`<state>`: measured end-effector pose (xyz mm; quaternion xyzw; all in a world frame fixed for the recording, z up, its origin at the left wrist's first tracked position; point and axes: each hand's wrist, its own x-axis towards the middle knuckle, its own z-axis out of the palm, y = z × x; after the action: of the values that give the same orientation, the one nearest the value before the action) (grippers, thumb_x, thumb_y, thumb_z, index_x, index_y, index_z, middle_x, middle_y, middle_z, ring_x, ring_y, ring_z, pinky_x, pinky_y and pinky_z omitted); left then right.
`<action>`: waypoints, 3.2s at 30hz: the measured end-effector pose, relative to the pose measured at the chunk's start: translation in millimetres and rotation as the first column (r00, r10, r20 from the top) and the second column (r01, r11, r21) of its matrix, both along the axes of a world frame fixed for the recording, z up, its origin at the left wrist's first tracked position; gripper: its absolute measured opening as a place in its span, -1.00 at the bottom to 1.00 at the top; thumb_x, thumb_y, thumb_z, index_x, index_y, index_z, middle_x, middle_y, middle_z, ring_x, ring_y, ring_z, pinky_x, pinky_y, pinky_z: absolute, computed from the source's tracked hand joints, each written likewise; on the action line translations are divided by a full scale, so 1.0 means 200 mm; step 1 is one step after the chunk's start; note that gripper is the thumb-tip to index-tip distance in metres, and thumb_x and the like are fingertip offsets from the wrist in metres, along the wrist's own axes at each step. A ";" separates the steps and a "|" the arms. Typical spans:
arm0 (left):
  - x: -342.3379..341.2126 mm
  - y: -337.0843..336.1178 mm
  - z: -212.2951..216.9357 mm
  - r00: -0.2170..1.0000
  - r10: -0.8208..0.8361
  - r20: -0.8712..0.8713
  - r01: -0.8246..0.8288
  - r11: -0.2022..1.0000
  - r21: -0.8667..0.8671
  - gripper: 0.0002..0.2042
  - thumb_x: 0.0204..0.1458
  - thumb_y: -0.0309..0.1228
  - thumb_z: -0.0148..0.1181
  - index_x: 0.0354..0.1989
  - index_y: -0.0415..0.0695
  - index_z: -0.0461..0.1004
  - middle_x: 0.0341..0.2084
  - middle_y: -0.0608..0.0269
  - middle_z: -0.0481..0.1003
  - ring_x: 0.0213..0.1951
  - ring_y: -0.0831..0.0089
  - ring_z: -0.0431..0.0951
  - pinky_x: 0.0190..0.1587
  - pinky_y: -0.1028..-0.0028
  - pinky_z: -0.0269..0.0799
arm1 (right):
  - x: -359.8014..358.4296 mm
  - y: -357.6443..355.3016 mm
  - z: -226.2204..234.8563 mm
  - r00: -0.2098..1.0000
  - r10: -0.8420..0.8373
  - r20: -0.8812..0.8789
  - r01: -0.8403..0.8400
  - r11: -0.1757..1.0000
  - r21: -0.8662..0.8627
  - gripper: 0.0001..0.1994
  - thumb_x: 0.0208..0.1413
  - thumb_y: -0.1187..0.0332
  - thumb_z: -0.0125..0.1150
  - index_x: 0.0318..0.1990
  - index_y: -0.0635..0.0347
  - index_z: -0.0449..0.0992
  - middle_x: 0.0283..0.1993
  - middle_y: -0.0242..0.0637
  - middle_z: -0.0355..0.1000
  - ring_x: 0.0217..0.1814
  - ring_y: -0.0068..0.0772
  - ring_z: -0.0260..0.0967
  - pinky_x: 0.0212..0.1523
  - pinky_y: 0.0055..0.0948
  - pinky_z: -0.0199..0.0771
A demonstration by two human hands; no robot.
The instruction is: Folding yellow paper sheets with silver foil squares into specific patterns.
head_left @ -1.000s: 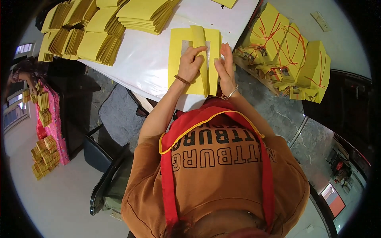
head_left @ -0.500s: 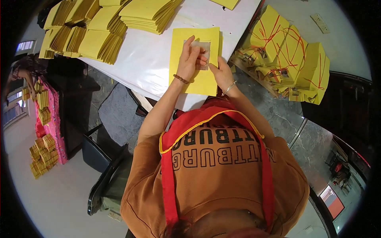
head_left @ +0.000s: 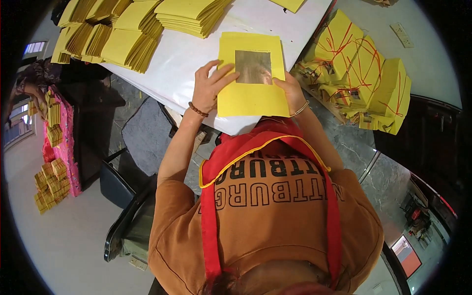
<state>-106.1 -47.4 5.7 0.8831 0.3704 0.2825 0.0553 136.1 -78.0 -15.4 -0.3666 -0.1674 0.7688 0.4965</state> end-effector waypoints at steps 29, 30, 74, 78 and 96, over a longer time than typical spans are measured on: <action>0.05 -0.07 -0.11 0.779 0.539 0.321 -0.097 0.609 -0.787 -0.54 -0.06 -0.36 0.10 0.04 -0.24 0.24 -0.22 -0.10 0.42 -0.18 0.08 0.43 -0.13 0.36 0.33 | 0.02 0.02 -0.14 0.533 -0.207 0.820 -0.238 0.894 0.380 -0.59 0.06 0.25 0.08 0.05 0.20 0.26 -0.44 -0.13 0.39 -0.40 -0.26 0.39 -0.37 -0.40 0.32; 0.05 -0.07 -0.12 0.780 0.540 0.318 -0.098 0.607 -0.789 -0.54 -0.06 -0.36 0.10 0.04 -0.24 0.24 -0.22 -0.10 0.42 -0.18 0.08 0.43 -0.13 0.36 0.33 | 0.01 0.02 -0.09 0.453 -0.160 0.877 -0.261 0.917 0.302 -0.51 0.07 0.25 0.08 0.13 0.19 0.15 -0.38 -0.09 0.41 -0.36 -0.21 0.41 -0.35 -0.37 0.34; 0.07 0.00 -0.20 0.597 0.778 0.193 -0.332 0.459 -0.824 -0.72 -0.06 -0.25 0.10 -0.57 -0.26 0.39 -0.72 0.18 0.39 -0.65 0.46 0.33 -0.54 0.45 0.24 | -0.11 0.02 -0.11 0.360 -0.336 0.870 -0.012 0.931 0.365 -0.75 -0.02 0.29 0.17 -0.16 0.11 0.50 -0.55 -0.21 0.40 -0.59 -0.60 0.23 -0.50 -0.53 0.27; 0.08 0.00 -0.18 0.564 0.769 0.301 -0.283 0.523 -0.804 -0.76 -0.08 -0.28 0.13 -0.48 -0.24 0.40 -0.74 0.24 0.38 -0.66 0.49 0.33 -0.54 0.47 0.24 | -0.11 0.02 -0.14 0.337 -0.361 0.870 -0.021 0.921 0.390 -0.76 -0.02 0.30 0.16 -0.18 0.12 0.50 -0.47 -0.13 0.44 -0.57 -0.47 0.32 -0.46 -0.50 0.32; 0.35 0.07 -0.09 0.961 0.082 -0.262 -0.097 0.994 -0.042 -0.57 0.00 -0.14 0.01 0.07 0.04 0.26 0.09 0.10 0.18 0.12 0.09 0.11 0.09 0.02 -0.02 | -0.10 0.02 -0.02 0.397 -0.051 0.916 -0.048 0.996 0.076 -0.75 -0.03 0.31 0.13 -0.17 0.13 0.49 -0.27 -0.07 0.45 -0.28 -0.13 0.39 -0.26 -0.33 0.33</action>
<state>-35.8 -33.6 -12.6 0.8930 0.4217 0.1562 0.0175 115.7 -74.0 -19.4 -0.7058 -0.4466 0.4324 0.3398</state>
